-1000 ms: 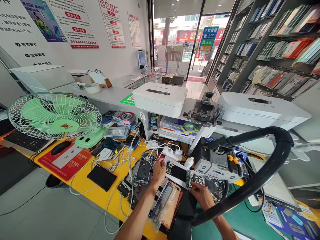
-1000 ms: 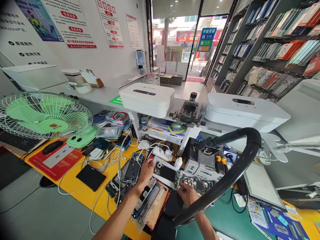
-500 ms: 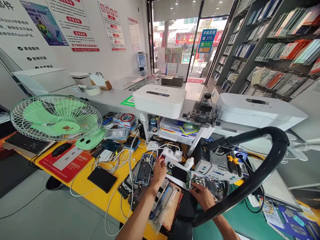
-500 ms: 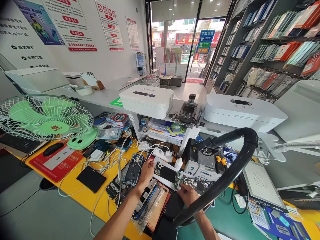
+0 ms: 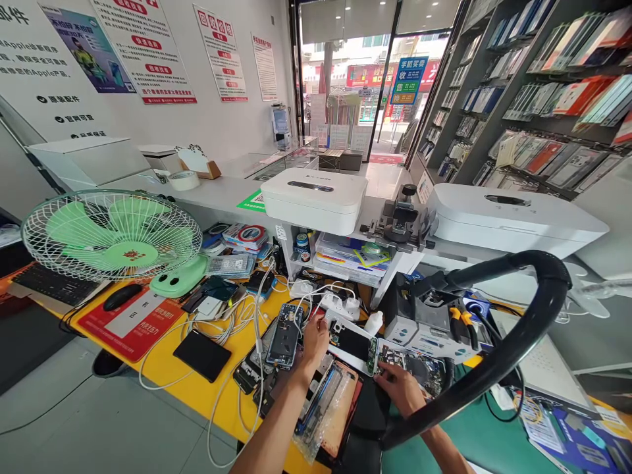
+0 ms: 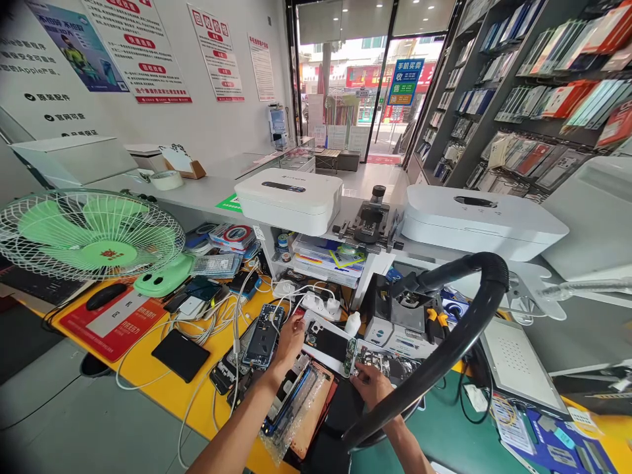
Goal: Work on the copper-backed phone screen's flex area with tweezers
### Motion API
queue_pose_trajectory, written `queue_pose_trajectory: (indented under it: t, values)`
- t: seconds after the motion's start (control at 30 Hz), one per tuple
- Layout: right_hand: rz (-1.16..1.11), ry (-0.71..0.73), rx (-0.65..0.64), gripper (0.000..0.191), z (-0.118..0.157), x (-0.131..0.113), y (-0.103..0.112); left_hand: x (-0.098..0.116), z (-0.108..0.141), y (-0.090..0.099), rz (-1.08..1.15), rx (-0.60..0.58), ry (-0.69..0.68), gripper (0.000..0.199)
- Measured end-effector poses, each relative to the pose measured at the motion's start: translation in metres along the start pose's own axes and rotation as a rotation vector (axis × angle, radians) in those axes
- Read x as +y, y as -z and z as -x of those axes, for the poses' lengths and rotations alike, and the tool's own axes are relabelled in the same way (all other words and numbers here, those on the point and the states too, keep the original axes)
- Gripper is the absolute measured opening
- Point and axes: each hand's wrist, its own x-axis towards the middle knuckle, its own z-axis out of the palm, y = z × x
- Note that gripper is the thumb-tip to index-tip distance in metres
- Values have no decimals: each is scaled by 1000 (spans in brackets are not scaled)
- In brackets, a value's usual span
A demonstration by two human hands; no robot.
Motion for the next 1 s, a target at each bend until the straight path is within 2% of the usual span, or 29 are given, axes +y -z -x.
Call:
queue_pose_trajectory:
  t: [0.6, 1.0]
  values:
    - [31, 29, 35, 30, -2, 3, -3, 0, -3, -1, -15, 1, 1, 32]
    - [65, 70, 88, 31, 1, 6, -12, -5, 0, -10, -52, 44, 53, 36]
